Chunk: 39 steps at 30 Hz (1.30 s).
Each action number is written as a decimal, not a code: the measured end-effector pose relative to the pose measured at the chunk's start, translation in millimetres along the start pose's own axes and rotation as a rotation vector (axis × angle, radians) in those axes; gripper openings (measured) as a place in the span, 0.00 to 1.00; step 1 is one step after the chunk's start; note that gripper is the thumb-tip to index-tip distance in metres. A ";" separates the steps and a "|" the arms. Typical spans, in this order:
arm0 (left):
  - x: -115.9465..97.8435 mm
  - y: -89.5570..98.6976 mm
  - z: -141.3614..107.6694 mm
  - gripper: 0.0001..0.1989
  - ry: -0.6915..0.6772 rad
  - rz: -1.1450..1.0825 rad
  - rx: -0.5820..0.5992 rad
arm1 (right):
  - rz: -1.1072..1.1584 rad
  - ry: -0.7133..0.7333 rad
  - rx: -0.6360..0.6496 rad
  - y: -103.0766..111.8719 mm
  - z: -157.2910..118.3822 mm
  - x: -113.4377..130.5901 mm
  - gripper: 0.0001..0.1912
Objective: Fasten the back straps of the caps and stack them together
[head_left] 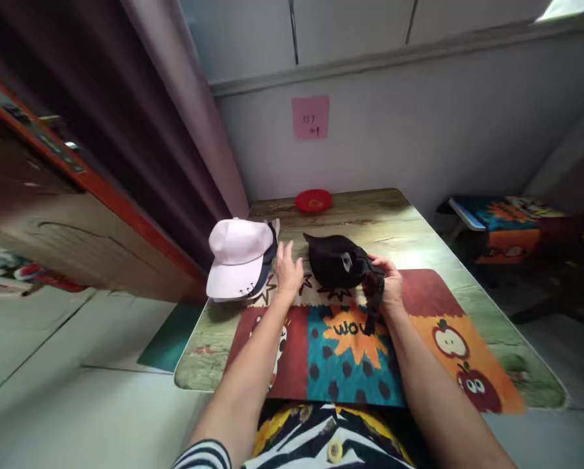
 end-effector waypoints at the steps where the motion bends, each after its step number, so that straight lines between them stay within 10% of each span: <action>1: 1.6 -1.5 -11.0 0.21 -0.029 -0.023 -0.006 | -0.045 0.064 0.004 -1.4 0.2 -0.1 0.18; 6: -11.3 9.4 -49.7 0.18 -0.228 -0.137 -0.045 | -0.231 0.263 0.049 -7.3 -1.8 -2.0 0.16; 11: -73.3 46.4 -37.5 0.18 -0.471 -0.102 -0.030 | -0.310 0.322 0.087 -12.2 -8.3 4.1 0.15; 16: -119.5 39.8 -2.9 0.16 -0.621 0.142 0.354 | -0.429 0.492 0.116 -19.9 -19.4 21.7 0.16; 21: -109.9 21.9 7.4 0.12 -0.596 0.352 0.569 | -0.331 0.485 0.244 -20.8 -26.4 34.5 0.13; 31: -76.7 77.2 -9.8 0.08 -0.396 -0.201 0.406 | -0.430 0.480 0.299 -16.9 -29.9 49.6 0.12; 39: -90.4 103.4 -19.4 0.10 -0.328 -0.170 0.301 | -0.543 0.367 0.351 -37.0 -52.4 121.4 0.03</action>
Point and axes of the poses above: each hand's wrist, its own z-axis towards the middle knuckle, its own y-axis out of the back of the hand, x = y × z, the point moved 1 cm from there along z, towards the middle knuckle, and after that the axes turned 2 degrees about y, right-handed, at the moved point
